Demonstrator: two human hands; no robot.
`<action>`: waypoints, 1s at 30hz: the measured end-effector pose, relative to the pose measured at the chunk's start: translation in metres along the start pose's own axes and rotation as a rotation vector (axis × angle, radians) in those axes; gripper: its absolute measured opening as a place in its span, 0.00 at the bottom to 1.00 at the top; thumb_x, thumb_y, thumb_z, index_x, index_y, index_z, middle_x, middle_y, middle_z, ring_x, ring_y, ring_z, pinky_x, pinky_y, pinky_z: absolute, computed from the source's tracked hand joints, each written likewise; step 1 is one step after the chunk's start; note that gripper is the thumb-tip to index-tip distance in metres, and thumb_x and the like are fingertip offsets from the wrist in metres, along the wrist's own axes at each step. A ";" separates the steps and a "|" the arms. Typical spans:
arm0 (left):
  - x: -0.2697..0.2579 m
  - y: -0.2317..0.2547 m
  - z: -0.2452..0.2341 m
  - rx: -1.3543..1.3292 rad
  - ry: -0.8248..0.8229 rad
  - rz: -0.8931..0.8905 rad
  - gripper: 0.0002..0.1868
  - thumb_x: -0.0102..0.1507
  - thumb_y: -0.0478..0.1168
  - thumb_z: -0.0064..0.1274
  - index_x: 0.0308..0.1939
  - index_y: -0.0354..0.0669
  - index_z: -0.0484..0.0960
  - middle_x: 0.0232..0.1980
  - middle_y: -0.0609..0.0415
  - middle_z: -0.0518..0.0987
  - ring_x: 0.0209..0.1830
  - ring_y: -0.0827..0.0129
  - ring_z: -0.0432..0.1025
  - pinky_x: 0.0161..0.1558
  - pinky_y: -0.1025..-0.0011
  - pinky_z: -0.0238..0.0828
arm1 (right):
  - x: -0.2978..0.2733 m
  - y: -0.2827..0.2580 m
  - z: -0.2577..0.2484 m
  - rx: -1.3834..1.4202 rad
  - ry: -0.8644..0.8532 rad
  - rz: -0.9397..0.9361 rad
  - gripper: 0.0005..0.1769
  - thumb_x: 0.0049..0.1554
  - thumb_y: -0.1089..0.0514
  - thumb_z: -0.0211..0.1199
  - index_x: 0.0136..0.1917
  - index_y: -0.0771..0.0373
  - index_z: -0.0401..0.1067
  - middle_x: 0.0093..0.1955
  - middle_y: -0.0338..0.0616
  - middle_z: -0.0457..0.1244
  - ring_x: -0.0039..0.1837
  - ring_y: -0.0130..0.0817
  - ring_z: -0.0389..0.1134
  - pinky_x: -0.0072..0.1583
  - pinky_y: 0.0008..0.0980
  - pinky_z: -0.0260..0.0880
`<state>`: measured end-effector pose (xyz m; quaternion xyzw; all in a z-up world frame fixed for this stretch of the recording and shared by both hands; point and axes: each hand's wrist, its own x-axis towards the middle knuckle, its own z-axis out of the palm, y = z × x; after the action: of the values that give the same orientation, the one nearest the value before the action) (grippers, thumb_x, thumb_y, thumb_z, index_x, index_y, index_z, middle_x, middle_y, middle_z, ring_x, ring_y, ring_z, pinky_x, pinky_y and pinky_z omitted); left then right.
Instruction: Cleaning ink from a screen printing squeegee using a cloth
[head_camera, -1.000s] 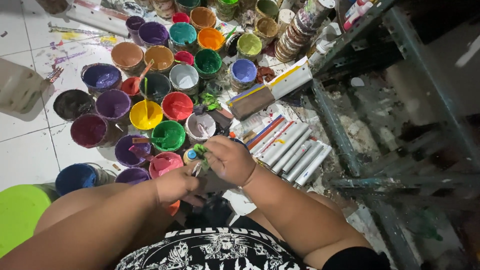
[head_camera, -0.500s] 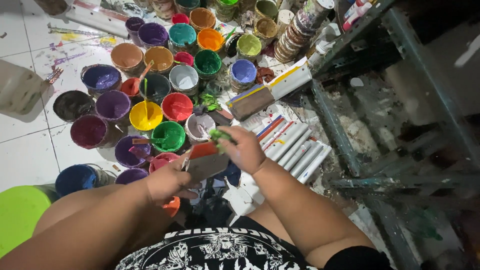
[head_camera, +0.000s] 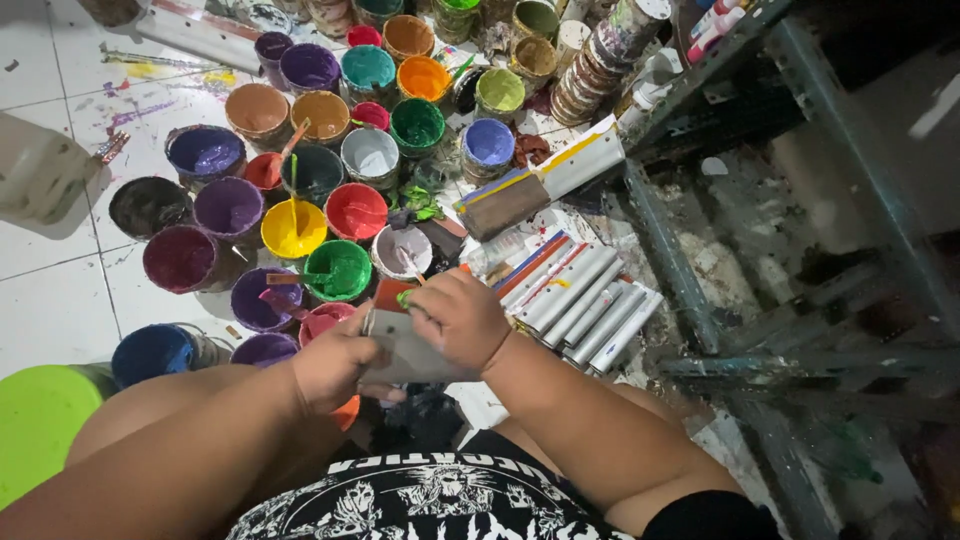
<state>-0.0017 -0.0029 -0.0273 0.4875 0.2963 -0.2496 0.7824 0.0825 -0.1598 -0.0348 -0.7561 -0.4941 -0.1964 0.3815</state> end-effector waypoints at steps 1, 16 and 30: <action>-0.003 0.004 0.002 0.001 -0.001 0.002 0.39 0.46 0.24 0.40 0.61 0.56 0.64 0.49 0.40 0.69 0.40 0.40 0.68 0.33 0.37 0.69 | -0.003 0.011 -0.001 -0.001 0.001 -0.002 0.03 0.49 0.61 0.57 0.40 0.60 0.69 0.33 0.40 0.59 0.36 0.40 0.64 0.45 0.35 0.66; 0.003 0.002 -0.006 0.087 -0.017 -0.007 0.35 0.45 0.27 0.41 0.59 0.50 0.67 0.49 0.35 0.71 0.42 0.34 0.68 0.32 0.39 0.71 | -0.015 0.007 0.007 0.064 -0.031 0.213 0.06 0.50 0.59 0.58 0.44 0.52 0.70 0.39 0.39 0.60 0.40 0.41 0.66 0.44 0.34 0.68; -0.026 0.027 0.013 0.208 0.007 0.165 0.28 0.52 0.31 0.48 0.58 0.45 0.68 0.46 0.34 0.71 0.38 0.44 0.70 0.26 0.46 0.74 | -0.016 0.034 0.003 0.052 -0.002 0.176 0.05 0.50 0.57 0.58 0.41 0.58 0.71 0.40 0.46 0.64 0.41 0.43 0.69 0.43 0.34 0.71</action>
<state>0.0014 -0.0018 0.0120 0.5897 0.2305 -0.2123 0.7443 0.1055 -0.1748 -0.0600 -0.7866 -0.4309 -0.1484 0.4165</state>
